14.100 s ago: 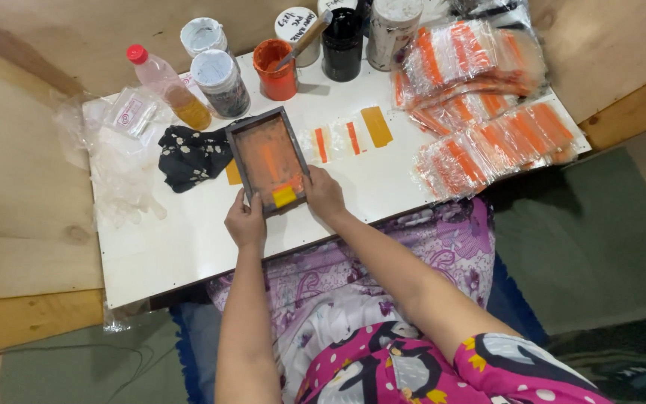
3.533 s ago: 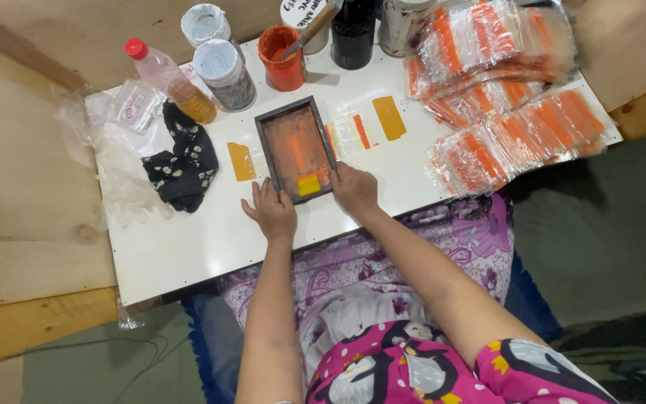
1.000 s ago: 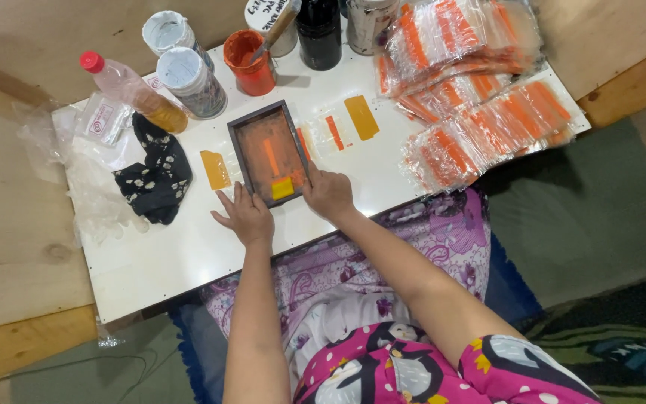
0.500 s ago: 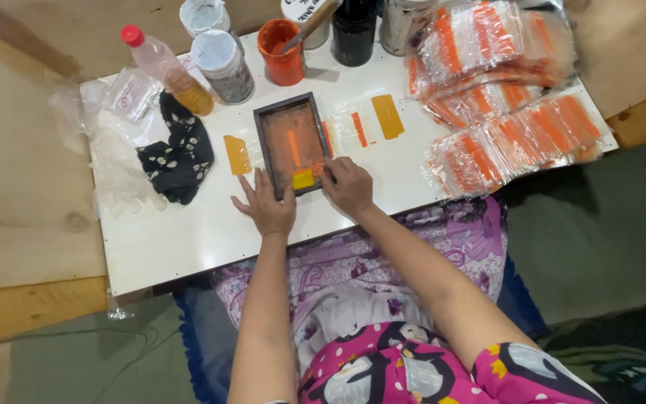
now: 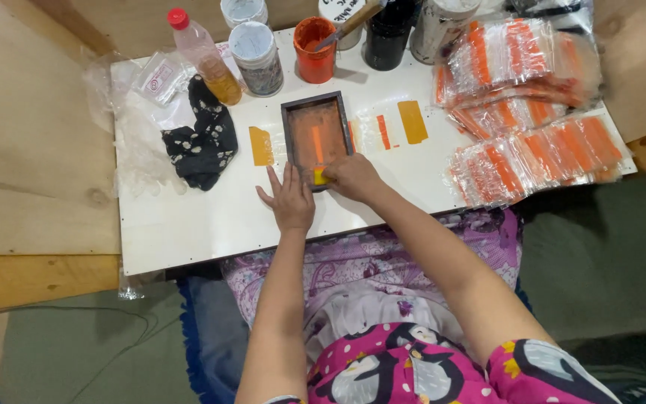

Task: Manually screen printing orange ink onto small material strips using a handheld screen and squeegee.

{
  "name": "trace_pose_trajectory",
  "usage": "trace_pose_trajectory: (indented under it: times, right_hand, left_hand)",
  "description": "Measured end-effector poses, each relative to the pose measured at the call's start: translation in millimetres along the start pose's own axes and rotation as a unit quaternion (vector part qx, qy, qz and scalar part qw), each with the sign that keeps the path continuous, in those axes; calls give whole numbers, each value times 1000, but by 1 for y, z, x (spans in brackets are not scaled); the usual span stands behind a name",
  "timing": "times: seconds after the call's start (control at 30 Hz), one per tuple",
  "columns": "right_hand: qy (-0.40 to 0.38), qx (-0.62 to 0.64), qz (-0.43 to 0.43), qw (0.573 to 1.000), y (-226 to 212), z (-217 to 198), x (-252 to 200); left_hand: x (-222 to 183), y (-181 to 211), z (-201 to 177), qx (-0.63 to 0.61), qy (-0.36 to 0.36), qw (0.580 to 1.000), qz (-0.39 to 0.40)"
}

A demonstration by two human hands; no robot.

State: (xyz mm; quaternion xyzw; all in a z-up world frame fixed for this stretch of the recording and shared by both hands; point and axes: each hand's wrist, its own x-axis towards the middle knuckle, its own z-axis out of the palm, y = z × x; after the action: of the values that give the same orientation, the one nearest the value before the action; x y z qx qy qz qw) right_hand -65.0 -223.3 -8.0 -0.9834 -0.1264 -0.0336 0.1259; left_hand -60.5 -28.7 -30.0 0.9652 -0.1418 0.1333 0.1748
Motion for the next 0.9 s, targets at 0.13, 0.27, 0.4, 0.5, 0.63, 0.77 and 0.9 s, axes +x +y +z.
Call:
trace_pose_trajectory:
  times: [0.13, 0.27, 0.4, 0.5, 0.63, 0.77, 0.9]
  right_hand:
    - [19, -66, -62, 996, 7, 6, 6]
    - [93, -94, -86, 987, 9, -14, 15]
    - [-29, 4, 57, 998, 28, -21, 33]
    - [-84, 25, 73, 993, 30, -25, 40]
    - [-94, 35, 92, 991, 23, -29, 40]
    - [-77, 61, 142, 985, 29, -33, 38]
    - [-91, 83, 166, 979, 21, -49, 27]
  left_hand:
    - [1, 5, -2, 14, -8, 1000, -7]
    - [2, 7, -2, 14, 6, 1000, -6]
    - [5, 9, -6, 4, 20, 1000, -7]
    - [6, 15, -14, -9, 20, 1000, -23]
    - [7, 17, -20, -13, 28, 999, -14]
    - [7, 16, -19, -6, 29, 999, -19]
    - [6, 15, -17, -17, 48, 999, -9]
